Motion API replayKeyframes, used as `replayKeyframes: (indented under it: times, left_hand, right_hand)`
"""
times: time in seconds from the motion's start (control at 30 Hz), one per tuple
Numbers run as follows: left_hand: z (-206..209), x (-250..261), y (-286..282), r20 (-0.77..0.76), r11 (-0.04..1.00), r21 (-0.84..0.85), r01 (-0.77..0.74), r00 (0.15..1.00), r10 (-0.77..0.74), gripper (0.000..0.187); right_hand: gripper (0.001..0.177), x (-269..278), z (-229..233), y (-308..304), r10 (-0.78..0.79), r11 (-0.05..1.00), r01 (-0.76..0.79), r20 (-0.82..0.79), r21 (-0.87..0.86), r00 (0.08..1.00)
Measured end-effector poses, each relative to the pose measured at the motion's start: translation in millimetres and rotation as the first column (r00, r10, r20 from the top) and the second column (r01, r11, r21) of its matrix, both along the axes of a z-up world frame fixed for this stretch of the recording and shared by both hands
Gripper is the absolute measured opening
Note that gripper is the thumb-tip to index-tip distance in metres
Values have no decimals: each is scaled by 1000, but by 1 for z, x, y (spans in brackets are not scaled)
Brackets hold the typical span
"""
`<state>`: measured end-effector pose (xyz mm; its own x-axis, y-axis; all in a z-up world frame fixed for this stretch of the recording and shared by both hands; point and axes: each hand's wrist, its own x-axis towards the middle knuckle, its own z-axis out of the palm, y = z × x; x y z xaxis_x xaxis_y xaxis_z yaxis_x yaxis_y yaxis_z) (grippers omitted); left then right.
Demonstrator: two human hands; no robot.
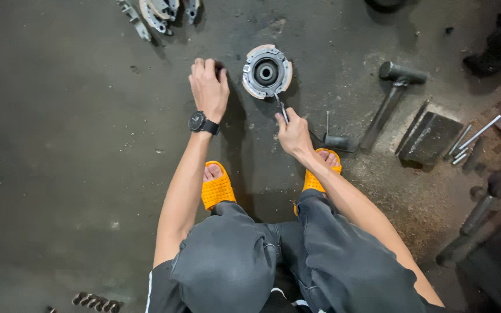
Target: The person disassembles a mechanical part using pliers and a hammer, removing small components and placing them on the floor. They then reassemble the part by inserting components back into the housing.
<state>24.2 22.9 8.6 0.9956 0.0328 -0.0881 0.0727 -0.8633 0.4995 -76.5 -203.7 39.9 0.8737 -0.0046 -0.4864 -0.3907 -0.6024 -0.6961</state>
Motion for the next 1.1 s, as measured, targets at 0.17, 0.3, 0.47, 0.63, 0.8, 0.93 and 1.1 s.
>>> replayKeyframes:
  times: [0.17,0.3,0.47,0.63,0.8,0.93,1.1]
  left_hand:
    - [22,10,-8,2,974,-226,1,1000,0,17]
    - [62,4,-25,-81,738,-671,-70,996,21,14]
    - [58,-3,-45,-94,671,-742,18,987,-130,9]
    - [52,-2,-55,-39,743,-649,166,968,-250,8]
    - [52,-2,-58,-55,846,-476,239,953,-299,13]
    - [50,-2,-58,-75,871,-390,297,933,-352,9]
    - [44,-3,-60,-90,891,-299,341,919,-383,9]
  right_hand:
    - [29,0,1,-1,0,1000,0,-23,-2,1000]
    - [28,0,-5,-1,-12,1000,12,-48,-3,999]
    - [27,3,0,1,-22,1000,22,-44,8,999]
    - [26,2,4,1,-14,1000,14,-36,0,999]
    - [24,0,0,1,2,1000,-2,-25,-6,1000]
    - [25,2,-2,0,8,1000,-8,-31,1,999]
    - [24,3,2,1,10,1000,-10,-27,-8,1000]
